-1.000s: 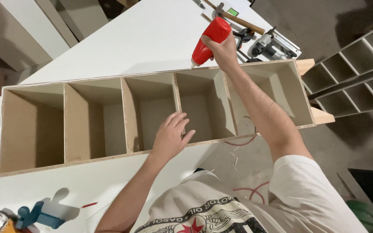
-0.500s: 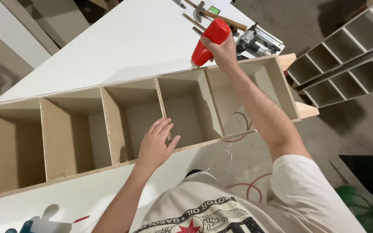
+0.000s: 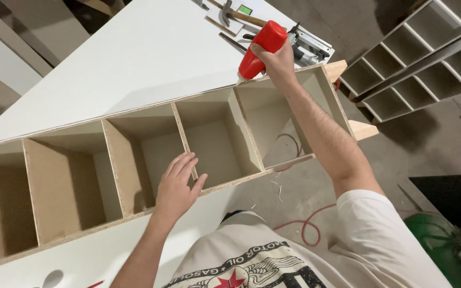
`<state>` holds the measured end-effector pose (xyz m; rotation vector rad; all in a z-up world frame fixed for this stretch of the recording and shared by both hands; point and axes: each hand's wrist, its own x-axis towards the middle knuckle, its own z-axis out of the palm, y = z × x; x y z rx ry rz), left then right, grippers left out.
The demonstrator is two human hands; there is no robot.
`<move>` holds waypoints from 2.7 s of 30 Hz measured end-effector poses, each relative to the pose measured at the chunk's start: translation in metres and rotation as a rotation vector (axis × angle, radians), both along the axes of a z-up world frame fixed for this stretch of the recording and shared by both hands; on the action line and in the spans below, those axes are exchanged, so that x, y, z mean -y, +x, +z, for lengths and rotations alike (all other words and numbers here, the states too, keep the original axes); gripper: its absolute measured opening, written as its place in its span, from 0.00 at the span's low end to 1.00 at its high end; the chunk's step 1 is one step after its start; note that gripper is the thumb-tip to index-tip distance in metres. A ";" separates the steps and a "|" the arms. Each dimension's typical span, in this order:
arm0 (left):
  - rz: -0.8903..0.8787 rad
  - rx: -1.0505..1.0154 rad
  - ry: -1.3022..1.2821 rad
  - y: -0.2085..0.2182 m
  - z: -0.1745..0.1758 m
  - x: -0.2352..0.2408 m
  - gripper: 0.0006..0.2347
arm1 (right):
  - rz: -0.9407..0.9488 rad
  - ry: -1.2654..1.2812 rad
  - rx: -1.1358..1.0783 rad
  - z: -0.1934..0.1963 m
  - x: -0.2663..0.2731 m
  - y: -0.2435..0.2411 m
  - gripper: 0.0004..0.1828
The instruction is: Assembling a wooden shelf unit by applying glue and using a pneumatic nail gun to attach the back panel
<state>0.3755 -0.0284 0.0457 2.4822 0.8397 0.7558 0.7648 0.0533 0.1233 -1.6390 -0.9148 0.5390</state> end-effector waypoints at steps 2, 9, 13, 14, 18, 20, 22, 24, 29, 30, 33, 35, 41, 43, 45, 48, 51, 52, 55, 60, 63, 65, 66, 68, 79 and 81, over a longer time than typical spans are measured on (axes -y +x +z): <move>-0.011 0.005 -0.002 0.001 0.003 -0.001 0.19 | -0.022 0.013 0.004 -0.009 -0.001 0.013 0.26; 0.005 -0.012 0.003 0.001 0.000 0.000 0.19 | -0.066 0.018 -0.022 -0.013 0.007 0.043 0.24; 0.030 -0.027 0.037 0.009 0.004 0.003 0.18 | -0.067 0.053 -0.028 -0.009 0.015 0.052 0.24; 0.051 -0.042 0.119 0.014 0.007 0.005 0.17 | -0.078 0.053 -0.029 -0.011 0.015 0.056 0.27; -0.051 -0.076 0.099 0.049 0.009 0.015 0.20 | -0.116 0.052 -0.069 -0.011 0.021 0.070 0.31; -0.151 -0.102 0.044 0.074 0.016 0.023 0.22 | -0.133 0.040 -0.053 -0.010 0.024 0.075 0.29; -0.250 -0.128 -0.015 0.098 0.020 0.029 0.24 | -0.150 0.025 -0.038 -0.008 0.027 0.081 0.27; -0.327 0.067 0.137 0.120 0.019 0.034 0.22 | -0.132 0.091 -0.030 -0.007 0.030 0.086 0.25; -0.365 -0.018 0.158 0.145 -0.006 0.038 0.23 | -0.160 0.103 -0.016 -0.011 0.036 0.105 0.21; -0.362 -0.027 0.144 0.148 -0.013 0.039 0.25 | -0.185 0.082 -0.008 -0.009 0.039 0.107 0.18; -0.337 -0.013 0.115 0.149 -0.018 0.042 0.24 | -0.181 0.080 -0.030 -0.014 0.043 0.119 0.22; -0.335 0.009 0.129 0.149 -0.011 0.041 0.23 | -0.190 0.089 -0.041 -0.009 0.047 0.121 0.21; -0.332 0.004 0.123 0.149 -0.012 0.042 0.24 | -0.218 0.110 -0.038 -0.005 0.057 0.135 0.20; -0.338 0.000 0.113 0.149 -0.013 0.041 0.25 | -0.222 0.122 -0.047 -0.004 0.058 0.140 0.19; -0.341 0.002 0.108 0.149 -0.015 0.041 0.24 | -0.293 0.176 -0.129 -0.005 0.059 0.147 0.20; -0.326 0.024 0.122 0.150 -0.016 0.042 0.25 | -0.273 0.198 -0.028 -0.022 0.062 0.173 0.21; -0.336 0.043 0.127 0.150 -0.010 0.041 0.23 | -0.278 0.175 -0.025 -0.018 0.066 0.181 0.22; -0.338 0.043 0.126 0.150 -0.010 0.041 0.23 | -0.280 0.174 -0.025 -0.017 0.068 0.182 0.22; -0.345 0.033 0.100 0.150 -0.011 0.041 0.23 | -0.268 0.190 -0.009 -0.014 0.071 0.188 0.21; -0.344 0.000 0.100 0.150 -0.015 0.041 0.25 | -0.294 0.180 -0.007 -0.023 0.076 0.209 0.21; -0.353 0.035 0.094 0.150 -0.012 0.040 0.24 | -0.336 0.140 0.018 -0.017 0.079 0.210 0.19; -0.353 0.006 0.082 0.149 -0.010 0.040 0.24 | -0.343 0.140 0.001 -0.015 0.083 0.212 0.20; -0.353 -0.023 0.069 0.149 -0.009 0.040 0.25 | -0.349 0.140 -0.017 -0.014 0.085 0.213 0.21; -0.350 -0.004 0.082 0.150 -0.010 0.040 0.24 | -0.375 0.139 -0.034 -0.013 0.086 0.216 0.22; -0.344 -0.001 0.073 0.150 -0.011 0.041 0.24 | -0.380 0.249 -0.073 -0.019 0.091 0.235 0.24; -0.342 0.004 0.085 0.150 -0.010 0.041 0.24 | -0.392 0.250 -0.050 -0.020 0.091 0.238 0.22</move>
